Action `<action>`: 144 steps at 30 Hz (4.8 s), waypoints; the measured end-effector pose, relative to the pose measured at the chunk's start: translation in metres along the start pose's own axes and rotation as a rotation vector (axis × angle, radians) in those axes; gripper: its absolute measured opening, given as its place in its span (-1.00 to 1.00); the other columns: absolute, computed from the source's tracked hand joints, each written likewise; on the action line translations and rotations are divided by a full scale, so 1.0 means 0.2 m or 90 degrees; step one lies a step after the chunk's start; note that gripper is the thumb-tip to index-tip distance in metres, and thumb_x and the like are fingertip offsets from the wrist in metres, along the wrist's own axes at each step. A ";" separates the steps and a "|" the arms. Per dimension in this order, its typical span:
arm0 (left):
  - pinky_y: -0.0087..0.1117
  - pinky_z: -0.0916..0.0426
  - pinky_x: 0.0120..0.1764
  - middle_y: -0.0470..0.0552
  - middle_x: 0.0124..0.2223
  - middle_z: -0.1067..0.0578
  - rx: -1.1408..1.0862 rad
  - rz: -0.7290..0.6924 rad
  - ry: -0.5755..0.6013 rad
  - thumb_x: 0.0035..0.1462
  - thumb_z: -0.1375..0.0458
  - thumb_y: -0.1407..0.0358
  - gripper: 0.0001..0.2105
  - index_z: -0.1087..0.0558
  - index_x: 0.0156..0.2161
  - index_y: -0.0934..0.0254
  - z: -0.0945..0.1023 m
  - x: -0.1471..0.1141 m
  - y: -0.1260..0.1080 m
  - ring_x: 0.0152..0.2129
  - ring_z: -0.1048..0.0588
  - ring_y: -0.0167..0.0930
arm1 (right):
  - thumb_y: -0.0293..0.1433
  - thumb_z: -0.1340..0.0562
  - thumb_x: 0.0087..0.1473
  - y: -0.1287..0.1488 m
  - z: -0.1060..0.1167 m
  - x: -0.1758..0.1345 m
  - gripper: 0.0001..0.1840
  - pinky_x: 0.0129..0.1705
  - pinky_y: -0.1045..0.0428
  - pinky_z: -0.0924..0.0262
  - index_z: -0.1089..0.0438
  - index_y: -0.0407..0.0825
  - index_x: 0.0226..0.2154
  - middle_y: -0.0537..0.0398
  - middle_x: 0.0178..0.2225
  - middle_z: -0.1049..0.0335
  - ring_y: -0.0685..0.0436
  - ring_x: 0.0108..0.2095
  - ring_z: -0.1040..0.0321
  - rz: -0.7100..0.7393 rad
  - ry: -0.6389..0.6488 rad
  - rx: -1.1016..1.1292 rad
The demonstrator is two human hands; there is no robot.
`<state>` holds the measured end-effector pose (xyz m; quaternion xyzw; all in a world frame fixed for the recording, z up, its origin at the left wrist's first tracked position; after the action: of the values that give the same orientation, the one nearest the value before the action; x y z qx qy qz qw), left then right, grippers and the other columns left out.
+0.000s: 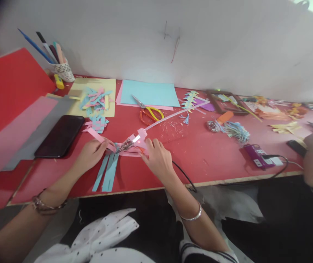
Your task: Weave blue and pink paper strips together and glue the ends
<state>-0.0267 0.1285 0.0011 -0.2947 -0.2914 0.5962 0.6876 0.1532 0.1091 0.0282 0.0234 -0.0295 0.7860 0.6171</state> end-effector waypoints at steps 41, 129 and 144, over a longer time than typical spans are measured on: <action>-0.44 -0.40 -0.35 0.06 -0.34 -0.54 -0.068 0.034 -0.006 0.03 0.15 0.22 -0.66 -0.43 -0.51 0.29 0.01 0.00 -0.01 -0.45 -0.49 -0.36 | -0.34 -0.02 0.11 -0.20 0.08 -0.11 -0.73 -0.58 0.11 0.02 -0.22 -0.01 -0.12 -0.01 -0.27 -0.32 -0.10 -0.27 -0.27 -0.080 0.008 -0.091; -0.49 -0.41 -0.41 0.02 -0.38 -0.53 -0.092 0.038 -0.013 0.02 0.13 0.18 -0.65 -0.44 -0.49 0.32 0.00 -0.01 -0.01 -0.51 -0.49 -0.42 | -0.25 -0.06 0.04 -0.18 0.13 -0.09 -0.67 -0.57 0.11 0.00 -0.25 -0.05 -0.14 -0.06 -0.25 -0.33 -0.13 -0.29 -0.28 0.011 -0.059 -0.057; -0.49 -0.37 -0.34 0.02 -0.31 -0.54 -0.021 0.008 0.006 0.05 0.16 0.21 -0.62 -0.48 -0.46 0.30 0.00 0.00 -0.01 -0.42 -0.48 -0.39 | -0.33 0.01 0.08 -0.25 0.14 -0.14 -0.68 -0.53 0.08 -0.04 -0.22 -0.06 -0.11 -0.08 -0.23 -0.31 -0.15 -0.26 -0.26 -0.015 -0.031 -0.088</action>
<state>-0.0254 0.1277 0.0026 -0.3108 -0.2961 0.5940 0.6804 0.2084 0.0918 0.0547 0.0001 -0.0984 0.7737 0.6259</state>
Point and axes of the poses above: each hand's wrist, its own x-axis towards the middle knuckle, its own z-axis out of the back of the hand, y = z × x, the point moved 9 cm from there along x, towards the middle knuckle
